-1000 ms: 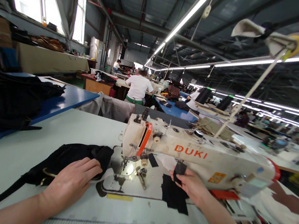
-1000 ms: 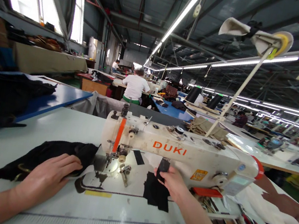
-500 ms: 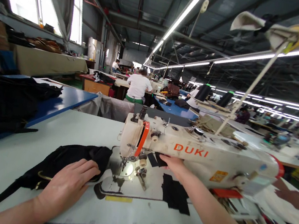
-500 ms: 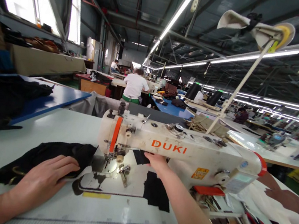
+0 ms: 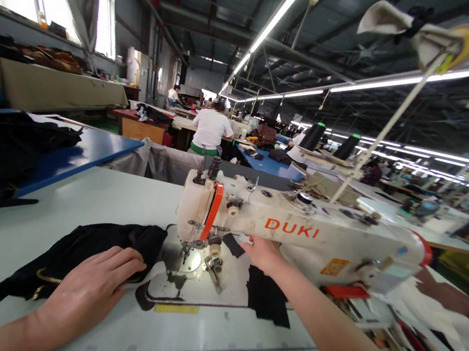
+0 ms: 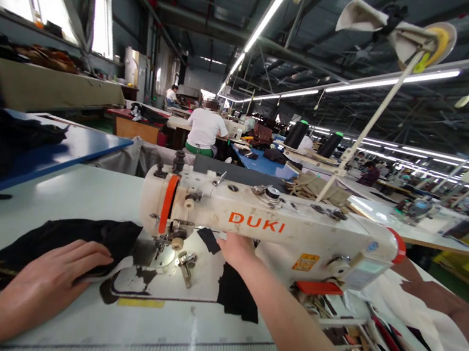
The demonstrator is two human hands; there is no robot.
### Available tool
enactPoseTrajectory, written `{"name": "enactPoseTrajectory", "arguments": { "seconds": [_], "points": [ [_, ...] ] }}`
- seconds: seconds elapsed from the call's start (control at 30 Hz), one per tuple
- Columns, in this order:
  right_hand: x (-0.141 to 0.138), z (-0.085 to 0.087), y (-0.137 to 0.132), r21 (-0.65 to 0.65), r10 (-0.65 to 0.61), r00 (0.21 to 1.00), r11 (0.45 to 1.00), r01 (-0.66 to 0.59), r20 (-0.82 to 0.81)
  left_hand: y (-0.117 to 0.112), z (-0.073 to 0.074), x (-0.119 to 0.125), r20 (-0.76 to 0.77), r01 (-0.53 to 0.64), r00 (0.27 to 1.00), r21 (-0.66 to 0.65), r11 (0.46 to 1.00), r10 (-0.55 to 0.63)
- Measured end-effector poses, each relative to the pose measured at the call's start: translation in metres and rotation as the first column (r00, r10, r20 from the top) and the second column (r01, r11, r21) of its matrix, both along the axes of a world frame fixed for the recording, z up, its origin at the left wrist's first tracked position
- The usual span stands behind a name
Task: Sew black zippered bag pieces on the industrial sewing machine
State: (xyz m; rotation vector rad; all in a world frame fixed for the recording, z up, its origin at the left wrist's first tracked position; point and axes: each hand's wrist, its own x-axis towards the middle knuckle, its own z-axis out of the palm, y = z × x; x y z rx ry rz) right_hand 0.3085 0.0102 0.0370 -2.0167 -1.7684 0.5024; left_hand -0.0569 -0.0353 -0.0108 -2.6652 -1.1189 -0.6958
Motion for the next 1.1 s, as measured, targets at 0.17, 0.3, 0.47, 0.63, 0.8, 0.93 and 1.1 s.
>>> {"name": "enactPoseTrajectory", "arguments": {
  "seconds": [0.17,0.3,0.47,0.63,0.8,0.93,1.1],
  "points": [
    [0.048,0.014,-0.072,0.033,0.032,0.996,0.999,-0.035,0.087,0.002,-0.003,-0.002,0.009,0.004,1.0,0.028,1.0,-0.004],
    [0.062,0.0,-0.128,0.04,-0.004,0.996,0.999,0.0,0.089,0.003,-0.005,-0.002,0.002,0.005,1.0,0.031,1.0,-0.005],
    [0.045,-0.021,-0.146,0.152,-0.052,0.98,0.988,0.023,0.192,0.003,-0.005,-0.001,0.005,0.004,1.0,0.059,0.998,-0.004],
    [0.044,-0.026,-0.135,0.158,-0.093,0.972,0.986,0.058,0.218,0.002,-0.004,-0.001,0.006,0.008,1.0,0.084,0.996,-0.008],
    [0.054,-0.024,-0.134,0.15,-0.069,0.978,0.988,0.039,0.198,0.002,-0.004,-0.002,-0.004,0.008,1.0,0.069,0.998,-0.007],
    [0.059,-0.019,-0.138,0.138,-0.064,0.981,0.99,0.039,0.181,0.001,-0.002,-0.001,0.012,0.017,1.0,0.071,0.997,-0.018],
    [0.065,-0.012,-0.14,0.12,-0.024,0.992,0.993,0.009,0.127,0.0,0.002,0.0,0.041,0.021,0.999,0.065,0.998,-0.024]
  ]
}}
